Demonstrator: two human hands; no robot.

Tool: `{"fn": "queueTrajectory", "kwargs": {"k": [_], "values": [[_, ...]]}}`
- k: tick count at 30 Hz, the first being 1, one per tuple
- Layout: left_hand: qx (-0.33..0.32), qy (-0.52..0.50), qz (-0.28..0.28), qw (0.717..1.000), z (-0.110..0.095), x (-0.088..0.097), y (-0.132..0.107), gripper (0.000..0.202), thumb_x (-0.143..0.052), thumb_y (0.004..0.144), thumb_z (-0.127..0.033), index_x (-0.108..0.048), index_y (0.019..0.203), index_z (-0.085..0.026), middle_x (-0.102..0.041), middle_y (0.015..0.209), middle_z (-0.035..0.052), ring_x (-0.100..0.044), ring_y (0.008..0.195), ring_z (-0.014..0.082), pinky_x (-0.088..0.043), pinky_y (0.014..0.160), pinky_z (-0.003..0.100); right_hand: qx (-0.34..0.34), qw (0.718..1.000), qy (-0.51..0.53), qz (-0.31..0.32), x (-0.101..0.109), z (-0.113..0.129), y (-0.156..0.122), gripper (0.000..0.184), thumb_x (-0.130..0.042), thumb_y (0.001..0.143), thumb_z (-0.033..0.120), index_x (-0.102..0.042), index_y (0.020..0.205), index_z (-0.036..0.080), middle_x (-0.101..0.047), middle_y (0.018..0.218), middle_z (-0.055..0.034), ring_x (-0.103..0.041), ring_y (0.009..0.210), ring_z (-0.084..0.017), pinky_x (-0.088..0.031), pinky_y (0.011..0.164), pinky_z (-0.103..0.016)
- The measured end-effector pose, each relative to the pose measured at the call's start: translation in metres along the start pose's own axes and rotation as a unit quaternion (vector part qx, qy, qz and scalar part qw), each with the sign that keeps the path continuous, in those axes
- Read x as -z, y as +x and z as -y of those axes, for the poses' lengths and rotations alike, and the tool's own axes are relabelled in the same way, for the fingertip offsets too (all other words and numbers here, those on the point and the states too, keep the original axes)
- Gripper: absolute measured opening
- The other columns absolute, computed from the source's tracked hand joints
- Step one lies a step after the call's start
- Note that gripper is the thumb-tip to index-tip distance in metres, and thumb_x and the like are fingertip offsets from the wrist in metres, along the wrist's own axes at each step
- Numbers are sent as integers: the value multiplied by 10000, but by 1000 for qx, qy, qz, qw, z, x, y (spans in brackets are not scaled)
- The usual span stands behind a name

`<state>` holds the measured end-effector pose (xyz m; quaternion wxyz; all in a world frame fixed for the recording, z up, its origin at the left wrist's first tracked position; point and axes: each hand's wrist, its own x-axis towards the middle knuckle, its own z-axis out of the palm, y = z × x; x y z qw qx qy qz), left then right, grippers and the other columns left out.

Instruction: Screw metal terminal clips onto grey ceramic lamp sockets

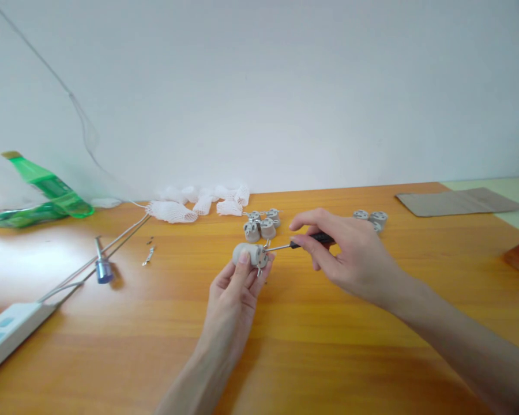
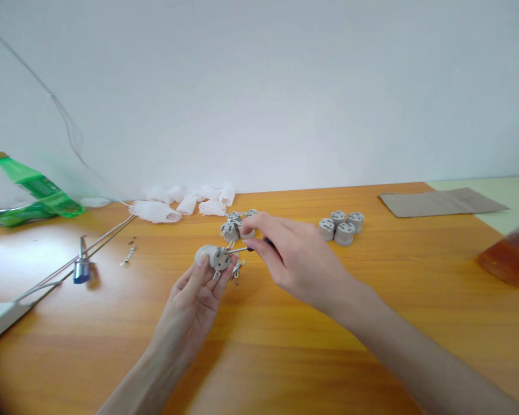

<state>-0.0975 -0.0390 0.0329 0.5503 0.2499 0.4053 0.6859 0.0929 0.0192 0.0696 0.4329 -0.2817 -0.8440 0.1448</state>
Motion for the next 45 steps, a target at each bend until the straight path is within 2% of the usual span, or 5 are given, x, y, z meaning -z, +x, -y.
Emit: {"fn": "queueTrajectory", "kwargs": {"k": [7, 14, 19, 39, 45], "values": [[-16, -7, -20, 1000, -2, 1, 3, 263, -833, 789, -360, -780, 946, -155, -785, 1075, 60, -742, 1045, 203, -553, 1054, 313, 50, 998, -5, 38, -1, 1, 0, 288, -524, 973, 88, -586, 1211, 237, -708, 1169, -64, -697, 1012, -185, -552, 865, -306], [-16, -12, 0, 1000, -4, 0, -1, 263, -839, 785, -343, -776, 955, -154, -787, 1054, 57, -743, 1030, 200, -549, 1055, 316, -24, 999, -26, 27, -1, 3, 0, 196, -476, 1030, 203, -584, 1193, 221, -743, 816, -2, -665, 606, -146, -513, 586, -265], [-3, -22, -1, 1000, -3, 2, 1, 261, -817, 809, -349, -774, 964, -143, -783, 1070, 69, -741, 1031, 195, -552, 1051, 312, 37, 999, -8, 37, 2, 2, 1, 379, -567, 952, 112, -555, 1307, 245, -690, 1295, -78, -698, 1089, -205, -565, 924, -346], [-5, -13, 4, 1000, 0, 0, 0, 232, -828, 799, -314, -783, 946, -140, -791, 1049, 70, -743, 999, 183, -551, 1038, 309, 31, 994, -103, 7, -1, 11, -1, 159, -540, 999, 175, -653, 1111, 187, -742, 945, -75, -693, 746, -193, -554, 683, -316], [-18, -4, -6, 1000, -2, 2, 2, 242, -834, 791, -322, -785, 940, -138, -790, 1039, 74, -743, 987, 180, -567, 999, 285, 63, 997, -35, 33, -3, 11, 0, 317, -542, 957, 49, -590, 1242, 182, -672, 1239, -109, -682, 1071, -188, -556, 905, -298]]}}
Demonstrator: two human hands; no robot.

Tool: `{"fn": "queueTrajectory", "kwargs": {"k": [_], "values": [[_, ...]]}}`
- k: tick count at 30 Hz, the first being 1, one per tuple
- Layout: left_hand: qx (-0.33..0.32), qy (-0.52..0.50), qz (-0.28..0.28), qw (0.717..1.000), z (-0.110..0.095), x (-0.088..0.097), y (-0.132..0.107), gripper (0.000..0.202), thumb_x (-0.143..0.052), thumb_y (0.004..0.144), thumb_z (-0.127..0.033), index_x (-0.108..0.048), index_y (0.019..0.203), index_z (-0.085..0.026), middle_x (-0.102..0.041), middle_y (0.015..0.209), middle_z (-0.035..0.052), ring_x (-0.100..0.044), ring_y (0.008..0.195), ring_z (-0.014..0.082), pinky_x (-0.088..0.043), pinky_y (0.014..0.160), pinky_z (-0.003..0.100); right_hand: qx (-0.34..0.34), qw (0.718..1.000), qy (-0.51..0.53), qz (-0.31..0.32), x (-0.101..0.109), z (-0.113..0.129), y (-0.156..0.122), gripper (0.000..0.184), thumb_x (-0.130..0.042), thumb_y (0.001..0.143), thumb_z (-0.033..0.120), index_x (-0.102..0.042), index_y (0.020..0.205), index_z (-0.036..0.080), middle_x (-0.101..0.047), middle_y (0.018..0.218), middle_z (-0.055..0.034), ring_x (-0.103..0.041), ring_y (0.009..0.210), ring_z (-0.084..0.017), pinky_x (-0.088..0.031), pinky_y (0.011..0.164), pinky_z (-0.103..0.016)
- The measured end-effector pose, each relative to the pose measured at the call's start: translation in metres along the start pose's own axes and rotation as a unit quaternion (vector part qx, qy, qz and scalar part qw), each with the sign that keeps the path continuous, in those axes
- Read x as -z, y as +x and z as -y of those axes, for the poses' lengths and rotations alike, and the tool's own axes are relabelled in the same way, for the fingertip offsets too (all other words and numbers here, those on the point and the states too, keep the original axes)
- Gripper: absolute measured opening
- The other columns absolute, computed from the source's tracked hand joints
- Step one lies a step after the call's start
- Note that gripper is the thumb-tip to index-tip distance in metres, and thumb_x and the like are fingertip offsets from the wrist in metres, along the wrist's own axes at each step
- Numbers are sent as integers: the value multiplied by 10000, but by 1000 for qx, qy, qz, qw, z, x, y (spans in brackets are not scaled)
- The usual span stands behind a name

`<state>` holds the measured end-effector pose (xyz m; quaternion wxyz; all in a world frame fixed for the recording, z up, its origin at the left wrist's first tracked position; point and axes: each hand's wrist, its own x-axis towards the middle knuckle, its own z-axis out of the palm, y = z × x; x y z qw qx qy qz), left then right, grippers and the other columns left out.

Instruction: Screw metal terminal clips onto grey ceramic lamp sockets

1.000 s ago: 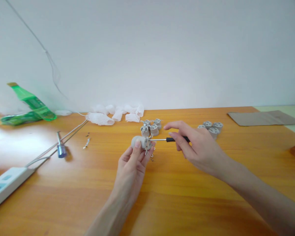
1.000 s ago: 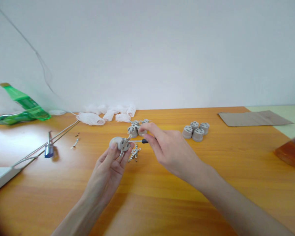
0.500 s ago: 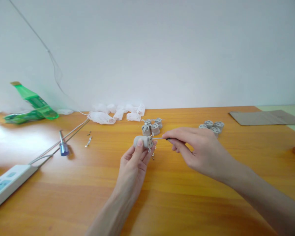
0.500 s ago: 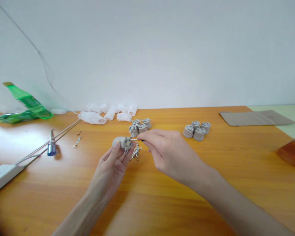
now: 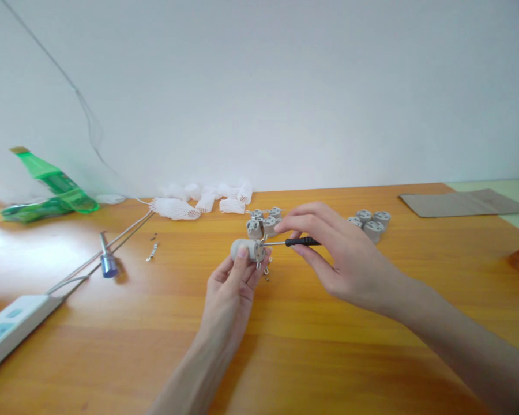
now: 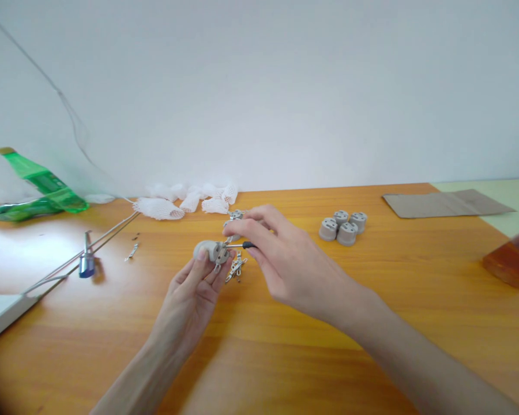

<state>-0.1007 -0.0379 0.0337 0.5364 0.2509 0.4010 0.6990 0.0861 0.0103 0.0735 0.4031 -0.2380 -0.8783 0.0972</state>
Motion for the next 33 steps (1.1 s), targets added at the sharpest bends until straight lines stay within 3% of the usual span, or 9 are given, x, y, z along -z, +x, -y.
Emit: {"fn": "queueTrajectory", "kwargs": {"k": [6, 11, 19, 20, 22, 25, 28, 31, 33], "values": [[21, -11, 17, 1000, 9, -3, -2, 237, -850, 774, -301, -791, 922, -126, -799, 1001, 74, -753, 929, 172, -583, 982, 296, -32, 998, -1, -62, 1, 0, 0, 239, -588, 947, 71, -607, 1146, 203, -739, 987, -41, -725, 821, -154, -583, 777, -268], [25, -5, 13, 1000, 12, -3, -2, 251, -844, 782, -302, -789, 936, -113, -798, 1022, 88, -750, 979, 191, -578, 997, 297, -143, 983, 91, -70, -2, 0, 0, 85, -588, 973, 177, -631, 1040, 207, -710, 814, 10, -673, 570, -101, -568, 613, -229], [5, 17, 11, 1000, 9, 3, 1, 282, -861, 761, -326, -784, 945, -127, -798, 1028, 80, -750, 989, 189, -570, 1013, 298, -372, 877, 279, -122, -18, 6, 3, 79, -617, 939, 269, -615, 973, 198, -676, 671, 33, -697, 497, -151, -557, 471, -237], [2, 18, 10, 1000, 9, 3, 2, 283, -862, 758, -332, -784, 940, -130, -798, 1027, 75, -750, 991, 190, -570, 1012, 301, -370, 878, 285, -104, -18, 5, 3, 93, -596, 953, 278, -622, 983, 195, -680, 668, 26, -695, 499, -153, -555, 479, -243], [-3, 20, 3, 1000, 6, 5, 5, 284, -864, 756, -343, -785, 934, -137, -797, 1028, 69, -750, 994, 193, -572, 1010, 308, -317, 912, 257, -37, -14, -1, 2, 138, -570, 971, 291, -658, 988, 186, -682, 652, 9, -681, 509, -156, -535, 502, -253], [-5, 21, -4, 1000, 1, 6, 7, 276, -862, 758, -352, -786, 923, -144, -798, 1017, 62, -753, 980, 192, -578, 997, 314, -144, 981, 118, 47, -8, -11, 0, 161, -602, 955, 261, -736, 993, 181, -730, 744, -51, -682, 646, -180, -503, 606, -280], [-13, 24, 3, 1000, -3, 5, 7, 270, -870, 747, -351, -790, 911, -152, -800, 1000, 51, -753, 961, 179, -583, 978, 299, -100, 992, 65, 47, -9, -15, -3, 218, -577, 971, 262, -773, 1026, 182, -735, 784, -65, -647, 676, -173, -462, 622, -281], [-33, 37, 8, 999, -3, 6, 7, 282, -884, 725, -353, -793, 911, -162, -799, 1000, 45, -750, 950, 175, -580, 978, 306, -229, 961, 142, 60, -13, -10, -3, 261, -592, 958, 316, -788, 1052, 171, -627, 603, -5, -505, 483, -113, -368, 472, -247], [-43, 58, 13, 997, -3, 8, 7, 294, -886, 719, -365, -793, 911, -162, -797, 1002, 48, -747, 941, 180, -578, 979, 325, -346, 907, 227, 81, -15, -5, -3, 289, -606, 943, 337, -782, 1094, 165, -561, 548, 24, -415, 401, -85, -305, 396, -231]]}}
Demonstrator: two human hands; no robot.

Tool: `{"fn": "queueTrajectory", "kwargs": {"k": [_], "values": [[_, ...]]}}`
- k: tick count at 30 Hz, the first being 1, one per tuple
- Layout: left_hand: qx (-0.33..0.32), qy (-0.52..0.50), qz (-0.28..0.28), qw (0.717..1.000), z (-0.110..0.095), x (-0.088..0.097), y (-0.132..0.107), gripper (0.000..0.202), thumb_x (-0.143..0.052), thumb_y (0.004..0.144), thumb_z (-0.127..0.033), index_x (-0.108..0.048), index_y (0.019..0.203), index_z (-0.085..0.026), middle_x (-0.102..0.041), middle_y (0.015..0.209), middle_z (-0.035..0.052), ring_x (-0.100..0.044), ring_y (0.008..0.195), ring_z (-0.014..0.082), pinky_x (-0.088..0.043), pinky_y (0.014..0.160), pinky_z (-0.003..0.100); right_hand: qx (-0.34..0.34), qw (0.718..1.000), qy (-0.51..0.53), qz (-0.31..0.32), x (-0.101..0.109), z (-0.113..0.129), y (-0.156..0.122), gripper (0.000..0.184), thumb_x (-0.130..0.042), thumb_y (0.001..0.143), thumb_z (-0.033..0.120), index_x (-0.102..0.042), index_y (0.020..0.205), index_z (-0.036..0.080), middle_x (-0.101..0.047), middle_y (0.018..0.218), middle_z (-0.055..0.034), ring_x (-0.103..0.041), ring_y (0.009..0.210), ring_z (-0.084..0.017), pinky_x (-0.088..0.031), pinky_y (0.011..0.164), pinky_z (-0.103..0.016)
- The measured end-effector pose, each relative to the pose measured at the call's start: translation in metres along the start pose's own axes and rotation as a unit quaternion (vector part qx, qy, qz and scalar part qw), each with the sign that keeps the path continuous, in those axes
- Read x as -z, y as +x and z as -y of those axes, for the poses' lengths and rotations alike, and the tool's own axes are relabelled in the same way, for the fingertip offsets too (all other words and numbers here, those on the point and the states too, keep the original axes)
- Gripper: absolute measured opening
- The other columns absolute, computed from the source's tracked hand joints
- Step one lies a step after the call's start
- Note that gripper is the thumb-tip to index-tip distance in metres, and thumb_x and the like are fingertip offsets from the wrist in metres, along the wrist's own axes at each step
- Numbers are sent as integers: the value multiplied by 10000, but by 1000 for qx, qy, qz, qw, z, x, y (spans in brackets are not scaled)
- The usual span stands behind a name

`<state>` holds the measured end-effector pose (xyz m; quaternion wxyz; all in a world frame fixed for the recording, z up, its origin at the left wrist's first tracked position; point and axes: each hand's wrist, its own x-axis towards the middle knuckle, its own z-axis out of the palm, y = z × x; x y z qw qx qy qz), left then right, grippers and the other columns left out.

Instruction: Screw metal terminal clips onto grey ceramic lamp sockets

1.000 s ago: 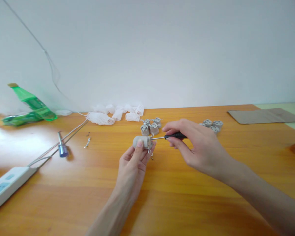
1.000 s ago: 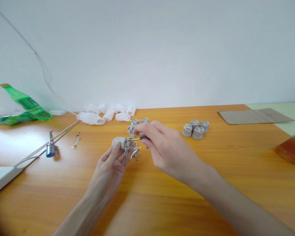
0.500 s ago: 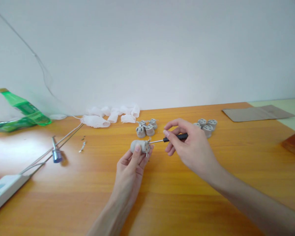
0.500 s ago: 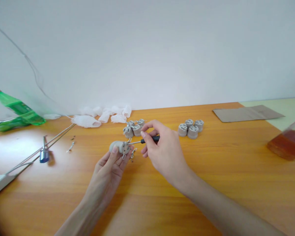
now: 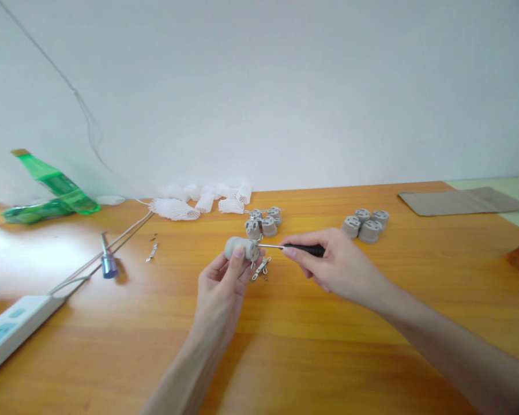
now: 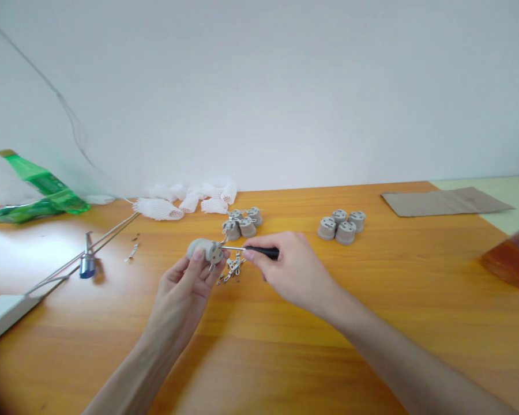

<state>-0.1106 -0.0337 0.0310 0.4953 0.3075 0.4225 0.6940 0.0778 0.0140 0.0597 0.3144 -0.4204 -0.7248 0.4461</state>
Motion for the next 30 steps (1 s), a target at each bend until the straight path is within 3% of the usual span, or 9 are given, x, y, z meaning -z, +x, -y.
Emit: {"fn": "queueTrajectory", "kwargs": {"k": [3, 6, 9, 13, 17, 21, 23, 26, 30], "values": [[-12, 37, 7, 999, 1, 3, 1, 309, -877, 724, -392, -793, 911, -161, -793, 979, 52, -739, 897, 173, -584, 939, 319, -129, 983, 127, 32, -3, 2, -1, 301, -623, 935, 344, -769, 1126, 163, -524, 536, 41, -361, 367, -58, -232, 352, -205], [-18, 56, 9, 998, 1, 5, 3, 311, -871, 733, -393, -789, 912, -153, -788, 945, 56, -729, 865, 158, -590, 895, 287, -162, 961, 216, 61, -1, 1, 1, 254, -646, 925, 312, -771, 1072, 147, -515, 540, 48, -314, 359, -26, -163, 352, -195], [5, 9, -1, 1000, -2, 4, 4, 256, -849, 772, -334, -773, 912, -133, -780, 963, 65, -735, 889, 158, -600, 896, 270, -171, 945, 262, 94, 1, 0, 3, 218, -634, 936, 306, -756, 990, 133, -510, 540, 52, -263, 350, -6, -124, 359, -199], [125, -124, -48, 983, -10, -1, 5, 144, -650, 950, -222, -729, 928, -103, -760, 925, 95, -748, 849, 136, -618, 783, 187, -161, 928, 322, 93, 4, -4, 7, 256, -647, 928, 378, -720, 944, 133, -476, 527, 64, -253, 369, -11, -105, 371, -198], [209, -212, -56, 953, -18, -5, 4, 237, -489, 1031, -222, -686, 993, -95, -719, 857, 110, -724, 754, 93, -599, 685, 123, -114, 925, 360, 48, 4, -26, 15, 311, -739, 855, 427, -726, 980, 143, -447, 528, 80, -276, 410, -24, -135, 385, -183], [231, -206, -37, 950, -15, -4, 3, 149, -619, 969, -256, -672, 998, -120, -714, 856, 92, -708, 722, 82, -591, 688, 120, -88, 929, 359, -25, -4, -59, 23, 417, -763, 822, 480, -725, 1071, 147, -486, 527, 69, -345, 435, -53, -182, 389, -187], [191, -132, -18, 972, -9, -3, 2, 227, -744, 877, -304, -672, 1021, -145, -734, 879, 81, -721, 745, 107, -596, 698, 152, -80, 930, 357, -40, -8, -71, 25, 434, -773, 809, 490, -726, 1068, 144, -515, 543, 59, -386, 447, -64, -218, 396, -193], [-13, 111, 7, 994, -2, 1, -2, 511, -887, 709, -277, -667, 1167, -228, -771, 952, 54, -742, 844, 179, -608, 798, 263, -80, 929, 360, -44, -10, -79, 26, 441, -776, 805, 496, -722, 1073, 151, -550, 573, 48, -434, 455, -71, -253, 408, -201], [-232, 384, 32, 893, 1, 4, -9, 409, -873, 700, -216, -758, 1088, -273, -780, 1076, 46, -720, 989, 227, -531, 1007, 344, -77, 925, 370, -45, -8, -78, 26, 438, -779, 804, 488, -719, 1071, 147, -557, 574, 50, -437, 441, -65, -264, 418, -208]]}}
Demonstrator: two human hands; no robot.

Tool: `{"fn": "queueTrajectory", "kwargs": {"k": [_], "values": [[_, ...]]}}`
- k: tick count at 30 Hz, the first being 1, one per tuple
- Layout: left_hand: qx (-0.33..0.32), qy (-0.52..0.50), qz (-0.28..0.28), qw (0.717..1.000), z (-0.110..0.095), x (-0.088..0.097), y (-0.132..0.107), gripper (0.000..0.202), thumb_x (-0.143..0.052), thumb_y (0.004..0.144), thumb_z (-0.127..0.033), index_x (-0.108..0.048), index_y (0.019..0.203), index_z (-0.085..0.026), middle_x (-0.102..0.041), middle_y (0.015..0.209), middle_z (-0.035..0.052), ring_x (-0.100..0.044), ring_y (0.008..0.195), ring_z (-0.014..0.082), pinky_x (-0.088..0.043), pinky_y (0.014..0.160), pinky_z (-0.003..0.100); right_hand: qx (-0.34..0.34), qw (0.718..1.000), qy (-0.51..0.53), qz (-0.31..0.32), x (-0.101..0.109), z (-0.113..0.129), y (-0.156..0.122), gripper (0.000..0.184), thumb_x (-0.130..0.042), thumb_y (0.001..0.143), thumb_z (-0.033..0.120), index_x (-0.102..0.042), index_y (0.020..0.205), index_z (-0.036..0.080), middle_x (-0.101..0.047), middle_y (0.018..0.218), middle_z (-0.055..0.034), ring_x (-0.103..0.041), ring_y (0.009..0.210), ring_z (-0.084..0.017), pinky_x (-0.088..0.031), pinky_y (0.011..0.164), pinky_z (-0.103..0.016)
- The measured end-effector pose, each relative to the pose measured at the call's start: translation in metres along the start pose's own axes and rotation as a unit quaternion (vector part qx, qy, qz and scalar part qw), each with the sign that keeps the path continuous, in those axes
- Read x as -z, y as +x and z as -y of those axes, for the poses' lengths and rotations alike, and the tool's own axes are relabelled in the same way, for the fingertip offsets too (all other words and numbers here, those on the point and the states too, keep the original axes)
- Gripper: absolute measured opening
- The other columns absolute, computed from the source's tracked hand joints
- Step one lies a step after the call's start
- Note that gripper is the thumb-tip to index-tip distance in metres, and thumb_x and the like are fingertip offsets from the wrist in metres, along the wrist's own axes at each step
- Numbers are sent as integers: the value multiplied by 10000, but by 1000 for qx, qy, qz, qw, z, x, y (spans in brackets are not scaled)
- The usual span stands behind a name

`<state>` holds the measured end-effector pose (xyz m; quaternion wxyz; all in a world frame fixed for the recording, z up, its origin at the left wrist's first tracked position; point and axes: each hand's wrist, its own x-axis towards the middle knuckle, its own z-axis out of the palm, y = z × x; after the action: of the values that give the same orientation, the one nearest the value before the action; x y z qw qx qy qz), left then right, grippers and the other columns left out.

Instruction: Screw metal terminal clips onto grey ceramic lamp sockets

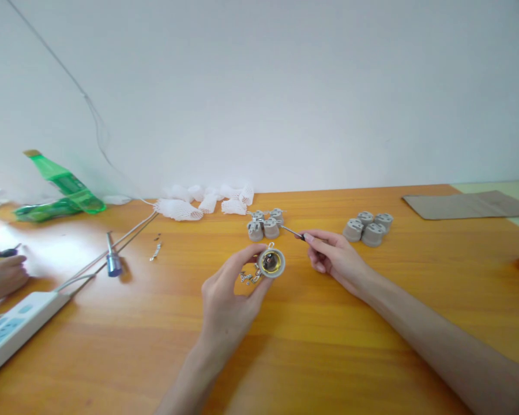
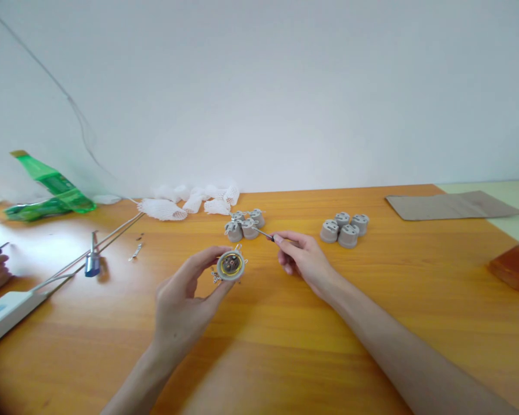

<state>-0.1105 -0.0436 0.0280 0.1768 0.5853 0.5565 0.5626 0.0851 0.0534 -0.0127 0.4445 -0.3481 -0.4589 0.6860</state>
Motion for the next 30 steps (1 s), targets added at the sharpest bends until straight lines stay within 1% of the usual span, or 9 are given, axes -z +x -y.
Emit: {"fn": "queueTrajectory", "kwargs": {"k": [3, 9, 14, 18, 20, 22, 25, 28, 30], "values": [[-39, 38, 18, 998, -1, 0, -3, 361, -833, 742, -208, -774, 1089, -291, -789, 1068, 35, -729, 970, 230, -535, 990, 339, 1, 1000, 7, 1, 1, 1, 0, 446, -786, 795, 485, -717, 1072, 142, -569, 582, 45, -440, 447, -65, -272, 432, -216], [-57, 26, 32, 998, 1, -3, -6, 417, -809, 767, -189, -742, 1167, -286, -781, 1100, 40, -729, 993, 235, -542, 1000, 354, -6, 1000, 15, 9, 3, 1, 0, 453, -817, 755, 453, -729, 1075, 145, -639, 660, 15, -506, 498, -78, -313, 480, -232], [26, -63, 26, 997, -5, -7, -6, 490, -861, 712, -217, -737, 1184, -273, -777, 1078, 61, -735, 982, 238, -558, 977, 335, -6, 1000, 24, 4, 1, 4, 0, 474, -829, 729, 408, -691, 1107, 158, -730, 773, -30, -596, 585, -102, -419, 573, -241], [123, -162, 38, 978, -10, -5, 2, 445, -762, 836, -371, -642, 1235, -214, -754, 878, 49, -746, 740, 198, -613, 688, 290, 22, 1000, 8, 1, 0, 3, -1, 397, -835, 739, 420, -618, 991, 204, -781, 858, -48, -663, 639, -126, -468, 629, -257], [150, -184, 3, 971, -9, 0, 8, 368, -756, 838, -423, -650, 1106, -193, -721, 777, 23, -705, 601, 159, -537, 511, 216, 43, 999, -27, 7, 0, 1, -2, 372, -837, 743, 433, -637, 942, 190, -777, 820, -46, -641, 586, -117, -457, 591, -254], [159, -185, -34, 969, -6, 6, 14, 339, -812, 783, -415, -649, 966, -180, -684, 726, -1, -637, 521, 108, -433, 420, 162, 52, 997, -51, 13, -1, -1, -2, 369, -846, 735, 439, -681, 925, 170, -753, 748, -31, -602, 533, -103, -446, 554, -251], [172, -180, -53, 967, -2, 13, 20, 347, -845, 747, -396, -643, 934, -185, -666, 766, -16, -545, 480, 51, -341, 382, 136, 40, 997, -66, 26, -6, -2, -5, 377, -870, 706, 434, -727, 910, 151, -732, 713, -22, -600, 531, -104, -467, 553, -257], [193, -194, -63, 960, 2, 16, 23, 358, -848, 747, -366, -663, 1004, -198, -631, 786, -40, -474, 472, 16, -342, 409, 128, 32, 995, -71, 70, -13, -2, -9, 371, -825, 766, 441, -746, 976, 145, -761, 781, -56, -656, 587, -125, -503, 584, -266], [198, -206, -66, 956, 8, 17, 24, 371, -843, 748, -355, -693, 1036, -175, -632, 801, -26, -487, 500, 17, -360, 434, 132, 31, 990, -78, 111, -18, -1, -14, 364, -774, 822, 440, -748, 1039, 149, -782, 850, -82, -678, 628, -135, -513, 596, -266]]}}
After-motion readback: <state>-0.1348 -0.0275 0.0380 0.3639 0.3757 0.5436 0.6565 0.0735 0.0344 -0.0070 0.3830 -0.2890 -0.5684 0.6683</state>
